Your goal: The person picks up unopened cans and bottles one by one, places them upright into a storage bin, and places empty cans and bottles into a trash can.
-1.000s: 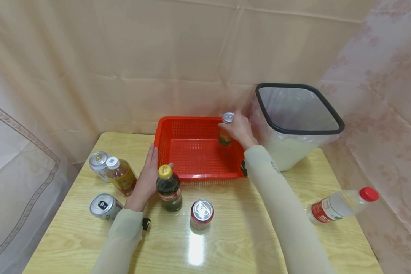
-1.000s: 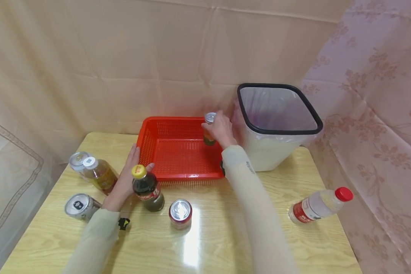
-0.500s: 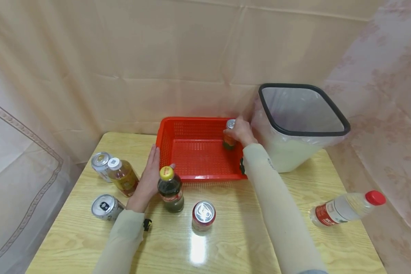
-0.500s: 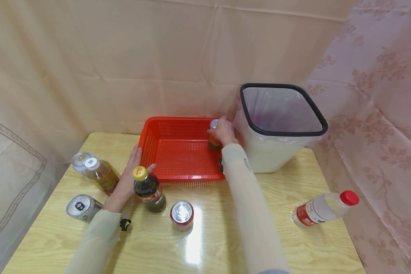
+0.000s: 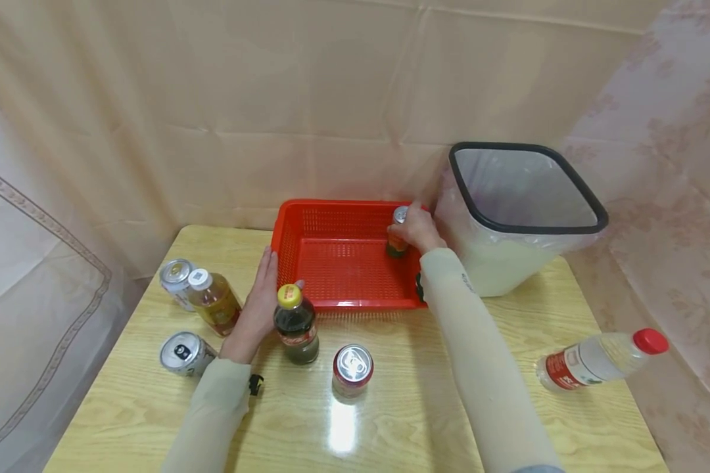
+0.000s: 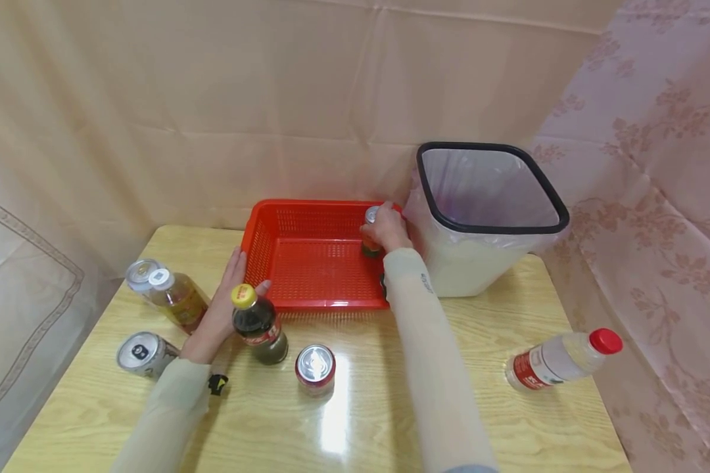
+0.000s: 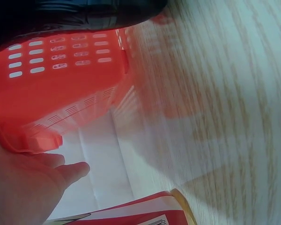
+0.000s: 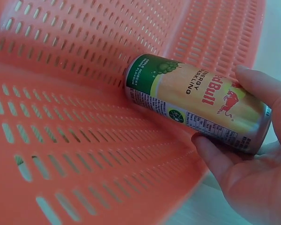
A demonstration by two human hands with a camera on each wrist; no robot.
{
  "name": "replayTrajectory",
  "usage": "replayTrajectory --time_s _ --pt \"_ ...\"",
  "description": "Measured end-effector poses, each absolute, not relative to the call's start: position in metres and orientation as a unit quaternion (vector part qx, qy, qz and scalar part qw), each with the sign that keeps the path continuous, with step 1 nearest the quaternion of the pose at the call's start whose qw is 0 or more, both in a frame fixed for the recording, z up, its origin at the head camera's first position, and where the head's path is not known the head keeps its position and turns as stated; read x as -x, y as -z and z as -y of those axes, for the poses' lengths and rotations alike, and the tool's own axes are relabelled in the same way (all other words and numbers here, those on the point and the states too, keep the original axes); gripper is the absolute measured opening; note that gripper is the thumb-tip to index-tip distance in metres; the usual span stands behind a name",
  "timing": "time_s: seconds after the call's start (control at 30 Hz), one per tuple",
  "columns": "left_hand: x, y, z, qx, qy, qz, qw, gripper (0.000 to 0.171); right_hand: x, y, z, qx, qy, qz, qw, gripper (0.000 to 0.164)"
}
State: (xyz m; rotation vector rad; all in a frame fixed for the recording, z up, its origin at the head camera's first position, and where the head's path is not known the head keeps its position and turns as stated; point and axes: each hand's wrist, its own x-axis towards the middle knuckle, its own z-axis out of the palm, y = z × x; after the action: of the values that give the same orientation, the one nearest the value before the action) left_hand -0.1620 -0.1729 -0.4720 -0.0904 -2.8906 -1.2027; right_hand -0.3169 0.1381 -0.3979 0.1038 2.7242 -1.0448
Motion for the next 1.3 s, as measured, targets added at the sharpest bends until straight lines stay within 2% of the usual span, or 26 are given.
replayTrajectory --time_s 0.33,0.73,0.97,1.2,1.3 --pt "0.163 0.472 0.174 0.028 0.387 0.922 0.003 0.094 0.312 0.394 -0.137 -0.026 0.347 -0.934 0.081 0.069" --pt "0.164 0.471 0.182 0.03 0.383 0.923 0.004 0.096 0.301 0.375 -0.13 0.045 0.32 -0.946 0.03 0.069" --pt "0.164 0.472 0.184 0.028 0.378 0.925 0.004 0.096 0.281 0.364 -0.124 0.085 0.311 -0.946 0.016 0.078" --pt "0.165 0.472 0.183 0.031 0.38 0.924 0.0 0.096 0.254 0.36 -0.127 0.116 0.327 -0.938 -0.003 0.072" --pt "0.166 0.472 0.183 0.032 0.378 0.925 0.0 0.097 0.243 0.359 -0.131 0.123 0.332 -0.935 -0.018 0.076"
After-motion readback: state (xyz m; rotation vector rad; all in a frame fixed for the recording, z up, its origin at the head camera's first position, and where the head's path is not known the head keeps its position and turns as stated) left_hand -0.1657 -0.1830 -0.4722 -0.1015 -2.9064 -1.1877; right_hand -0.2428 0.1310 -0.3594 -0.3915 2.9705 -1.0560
